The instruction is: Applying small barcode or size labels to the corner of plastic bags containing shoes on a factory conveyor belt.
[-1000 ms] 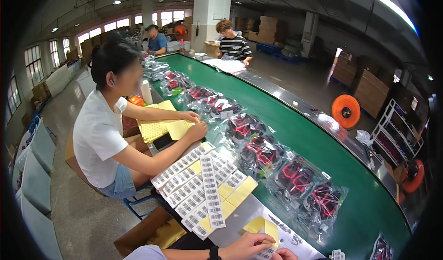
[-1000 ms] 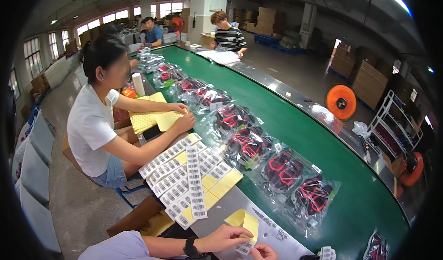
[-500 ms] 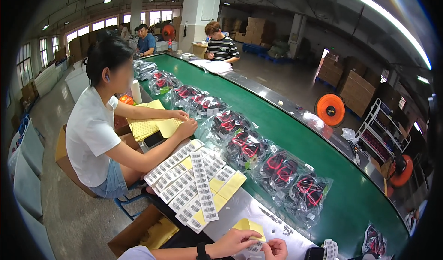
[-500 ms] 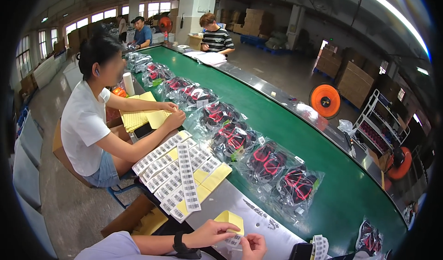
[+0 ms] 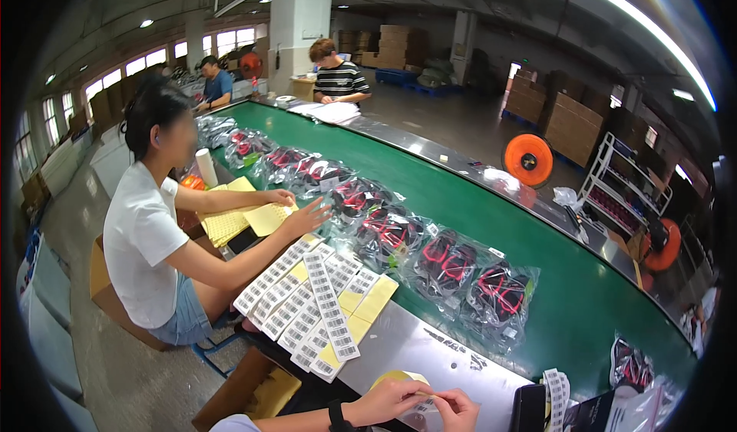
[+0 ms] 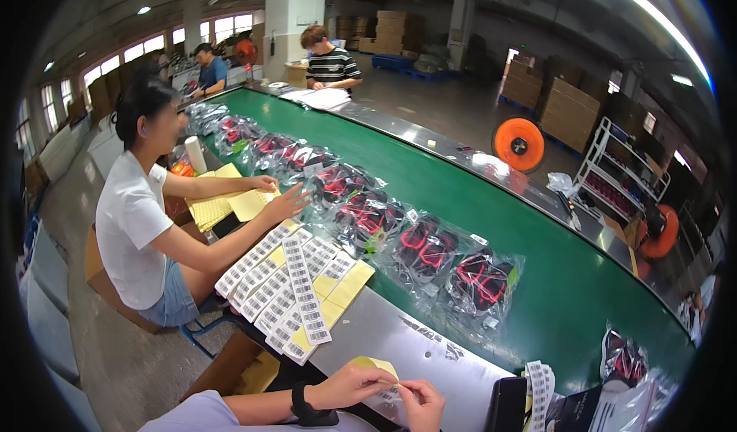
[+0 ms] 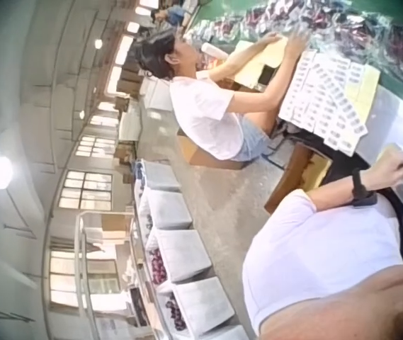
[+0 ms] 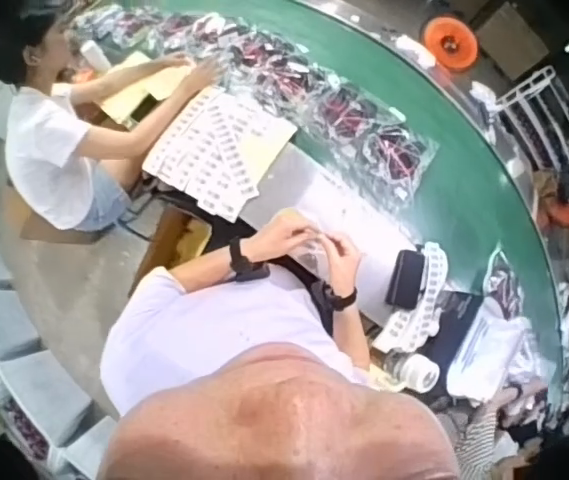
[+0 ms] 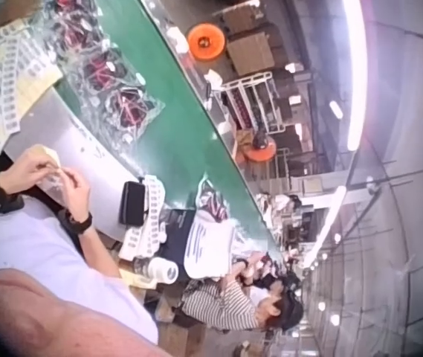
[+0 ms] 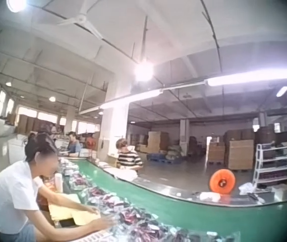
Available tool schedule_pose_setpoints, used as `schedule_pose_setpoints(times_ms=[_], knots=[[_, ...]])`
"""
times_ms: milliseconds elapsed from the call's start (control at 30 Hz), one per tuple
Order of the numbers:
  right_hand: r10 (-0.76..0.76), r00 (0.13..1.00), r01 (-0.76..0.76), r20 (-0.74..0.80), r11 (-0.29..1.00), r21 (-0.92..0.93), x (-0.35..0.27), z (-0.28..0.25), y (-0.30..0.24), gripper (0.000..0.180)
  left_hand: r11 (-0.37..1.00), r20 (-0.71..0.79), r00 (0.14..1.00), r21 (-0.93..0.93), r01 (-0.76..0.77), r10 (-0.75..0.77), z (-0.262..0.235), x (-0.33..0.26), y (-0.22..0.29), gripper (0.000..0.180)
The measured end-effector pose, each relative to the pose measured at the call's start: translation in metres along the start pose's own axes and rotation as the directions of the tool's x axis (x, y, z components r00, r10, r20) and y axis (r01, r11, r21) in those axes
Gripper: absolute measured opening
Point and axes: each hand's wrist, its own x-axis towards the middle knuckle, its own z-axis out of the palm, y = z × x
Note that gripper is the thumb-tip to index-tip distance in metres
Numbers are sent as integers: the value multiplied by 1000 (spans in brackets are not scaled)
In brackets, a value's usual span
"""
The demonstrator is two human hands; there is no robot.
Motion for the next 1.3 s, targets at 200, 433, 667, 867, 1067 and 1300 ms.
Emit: schedule_pose_setpoints(times_ms=[200, 433, 667, 867, 1067, 1300], knots=[[-50, 999, 51, -10, 967, 249, -3, 4, 37, 19, 996, -35, 999, 89, 15, -12, -2, -15, 7, 19], [52, 998, -60, 44, 980, 190, -14, 2, 22, 18, 992, -58, 997, 119, -43, 50, -1, -15, 11, 20], [105, 993, -110, 51, 988, 108, -18, 4, 19, 17, 997, -24, 999, 71, -28, 29, -2, -19, 3, 18], [-70, 998, 70, -4, 991, 115, -13, 12, 28, 11, 998, -69, 997, 59, 26, -22, -4, -21, 10, 17], [-286, 955, 290, 85, 956, -38, -3, 19, 31, 12, 991, -110, 985, 6, 132, -130, -7, -28, 6, 17], [-407, 913, 401, -24, 907, -129, -15, 12, 31, 7, 986, -89, 983, 19, 163, -161, 2, -29, 10, 16]])
